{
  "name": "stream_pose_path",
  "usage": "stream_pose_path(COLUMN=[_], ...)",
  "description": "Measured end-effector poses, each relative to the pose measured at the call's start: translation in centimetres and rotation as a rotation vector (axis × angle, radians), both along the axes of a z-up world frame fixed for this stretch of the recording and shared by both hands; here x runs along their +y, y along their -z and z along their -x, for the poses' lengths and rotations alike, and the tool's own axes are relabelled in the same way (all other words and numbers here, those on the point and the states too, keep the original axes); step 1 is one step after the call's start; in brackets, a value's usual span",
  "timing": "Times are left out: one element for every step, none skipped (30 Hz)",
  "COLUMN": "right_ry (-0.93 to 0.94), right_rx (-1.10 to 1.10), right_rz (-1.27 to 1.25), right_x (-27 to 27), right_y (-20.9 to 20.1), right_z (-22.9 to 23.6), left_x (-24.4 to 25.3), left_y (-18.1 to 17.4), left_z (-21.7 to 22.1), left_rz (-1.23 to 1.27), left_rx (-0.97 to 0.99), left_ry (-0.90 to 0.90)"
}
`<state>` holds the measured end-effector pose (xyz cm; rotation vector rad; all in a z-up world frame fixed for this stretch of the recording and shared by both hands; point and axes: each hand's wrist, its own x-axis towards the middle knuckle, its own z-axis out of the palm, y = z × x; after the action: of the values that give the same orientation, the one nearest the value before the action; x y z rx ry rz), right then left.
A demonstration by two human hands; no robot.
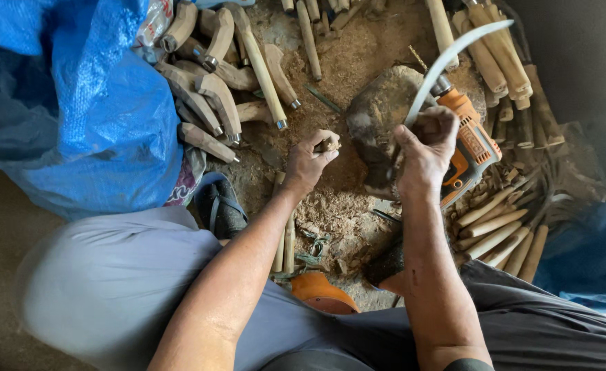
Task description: The person sits on the floor and uses a curved metal blade to shave and shape a small cylindrical wooden piece. They repeatedly rotate the wood and scrape its surface, producing wood shavings. The person briefly picks up a longer wooden dowel, then returns to shaping the small piece.
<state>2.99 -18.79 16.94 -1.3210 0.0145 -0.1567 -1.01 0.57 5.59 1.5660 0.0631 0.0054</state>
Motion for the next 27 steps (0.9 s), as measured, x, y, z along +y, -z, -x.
stream_pose_path(right_ry=[0.004,0.009,0.008,0.008,0.007,-0.034,-0.073,-0.113,-0.138,-0.162,-0.179,-0.184,-0.196,-0.207,-0.193,-0.179,-0.174,-0.153,-0.123,-0.094,-0.073,-0.053,-0.033,-0.027,-0.023,-0.019,-0.007], right_rx=[-0.007,-0.014,0.087,0.186,0.289,0.238,0.184,0.130,0.103,0.075,0.043,0.025,0.009,-0.008,-0.116,-0.225,-0.335,-0.249,-0.159,-0.068,-0.129,-0.189,-0.246,-0.276,-0.305,-0.335,-0.339], right_rz=[-0.079,-0.159,-0.051,0.056,0.165,0.194,0.220,0.247,0.196,0.146,0.094,0.171,0.249,0.327,0.386,0.445,0.501,0.488,0.477,0.465,0.492,0.519,0.546,0.540,0.533,0.527,0.555], right_x=[0.4,0.6,0.9,1.3,1.5,1.7,2.1,2.3,2.5,2.7,2.9,3.0,3.1,3.2,3.3,3.4,3.6,3.8,3.8,3.9,4.1,4.2,4.4,4.6,4.7,4.7,4.7], right_y=[-0.5,-0.9,-1.2,-1.4,-1.5,-1.5,-1.3,-1.2,-1.1,-1.0,-1.0,-1.0,-1.1,-1.2,-1.4,-1.5,-1.7,-1.9,-2.1,-2.3,-2.4,-2.4,-2.4,-2.1,-1.7,-1.3,-0.7], right_z=[0.2,0.4,0.4,0.4,0.6,0.8,1.1,1.3,1.5,1.6,1.6,1.6,1.6,1.6,1.7,1.9,2.0,2.1,2.5,2.9,2.9,3.0,3.2,3.2,3.1,3.0,2.8], left_x=[0.0,-0.1,0.0,0.0,0.0,0.0,0.1,0.0,0.1,0.1,0.2,0.3,0.3,0.3,0.2,0.2,0.1,0.1,-0.1,-0.2,-0.2,-0.3,-0.2,-0.2,-0.1,-0.1,0.0], left_y=[-0.2,-0.4,-0.6,-0.9,-1.1,-1.2,-1.4,-1.5,-1.6,-1.7,-1.8,-1.8,-1.9,-1.8,-1.7,-1.5,-1.4,-1.2,-1.1,-1.0,-1.0,-1.0,-1.0,-1.0,-1.1,-1.1,-1.1], left_z=[0.1,0.2,0.1,-0.1,0.0,0.0,0.0,0.0,0.2,0.4,0.3,0.2,0.2,0.2,0.1,0.1,0.0,0.0,0.1,0.1,0.0,-0.2,-0.2,-0.1,-0.1,-0.1,0.0], left_rz=[-0.028,-0.055,-0.085,-0.050,-0.014,0.022,-0.016,-0.053,-0.091,-0.074,-0.058,-0.043,-0.059,-0.075,-0.090,-0.081,-0.073,-0.066,-0.084,-0.102,-0.122,-0.113,-0.103,-0.093,-0.108,-0.123,-0.138], left_rx=[0.021,0.041,0.059,0.023,-0.010,-0.043,-0.025,-0.007,0.015,0.020,0.020,0.020,0.008,-0.004,-0.016,-0.005,0.009,0.022,0.031,0.040,0.043,0.043,0.047,0.050,0.052,0.055,0.057], left_ry=[0.000,0.000,0.001,0.006,0.011,0.017,0.023,0.029,0.031,0.031,0.039,0.046,0.038,0.030,0.027,0.038,0.040,0.042,0.035,0.029,0.018,0.024,0.031,0.037,0.036,0.035,0.035])
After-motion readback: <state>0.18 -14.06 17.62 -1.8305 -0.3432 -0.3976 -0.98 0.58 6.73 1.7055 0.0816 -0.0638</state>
